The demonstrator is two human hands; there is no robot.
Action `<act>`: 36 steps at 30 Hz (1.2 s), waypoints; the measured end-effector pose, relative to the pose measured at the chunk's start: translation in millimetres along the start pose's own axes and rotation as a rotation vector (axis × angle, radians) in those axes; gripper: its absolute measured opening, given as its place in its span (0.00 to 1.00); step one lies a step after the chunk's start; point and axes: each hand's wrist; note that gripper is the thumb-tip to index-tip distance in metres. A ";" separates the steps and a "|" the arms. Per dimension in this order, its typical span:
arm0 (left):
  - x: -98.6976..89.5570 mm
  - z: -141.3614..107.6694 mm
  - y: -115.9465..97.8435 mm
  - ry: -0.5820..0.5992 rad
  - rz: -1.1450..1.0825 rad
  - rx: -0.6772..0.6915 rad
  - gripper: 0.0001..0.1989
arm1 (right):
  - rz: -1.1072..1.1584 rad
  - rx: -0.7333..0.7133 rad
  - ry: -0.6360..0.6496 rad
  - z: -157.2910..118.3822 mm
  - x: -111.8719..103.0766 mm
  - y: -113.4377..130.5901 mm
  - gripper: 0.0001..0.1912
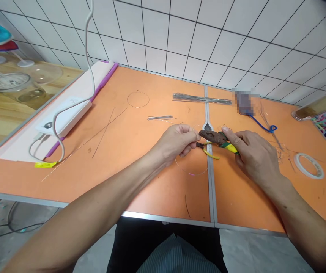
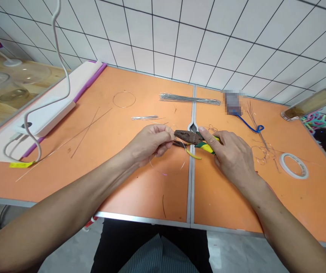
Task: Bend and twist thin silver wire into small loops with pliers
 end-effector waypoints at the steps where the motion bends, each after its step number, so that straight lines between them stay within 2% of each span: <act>1: 0.4 -0.2 -0.4 0.006 -0.001 0.000 0.09 | -0.006 0.013 0.022 -0.4 -0.8 0.1 0.44; 9: 6.2 -1.8 2.2 -0.009 0.018 -0.004 0.12 | 0.021 0.090 0.194 2.0 -3.4 8.2 0.46; 13: 8.5 -2.2 3.4 -0.028 -0.006 -0.029 0.13 | 0.035 0.089 0.141 0.9 -4.3 7.2 0.45; 16: 6.2 -2.1 1.1 -0.040 -0.029 0.003 0.14 | 0.208 0.125 0.041 -0.1 -5.1 9.2 0.43; 19: 3.3 -2.2 -2.0 -0.013 -0.051 0.019 0.15 | 0.460 0.204 -0.001 1.6 -6.1 14.7 0.39; 22: 2.7 -2.5 -3.2 0.010 -0.077 0.004 0.13 | 0.678 0.294 0.023 4.1 -10.6 20.9 0.34; 25: 3.1 -2.5 -2.5 0.030 -0.111 0.006 0.12 | 0.825 0.385 0.110 5.6 -19.8 26.1 0.29; 29: 3.5 -2.3 -1.9 0.044 -0.152 0.002 0.11 | 0.920 0.391 0.219 6.5 -28.4 29.1 0.25; 36: 4.2 -2.1 -3.3 -0.020 -0.137 -0.051 0.11 | 0.923 0.342 0.182 1.7 -17.8 28.6 0.25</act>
Point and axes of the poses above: each hand's wrist, its own z-axis towards the middle knuckle, its own x-axis out of the palm, y = z × x, and after that the axes turned 7 degrees about y, right-handed
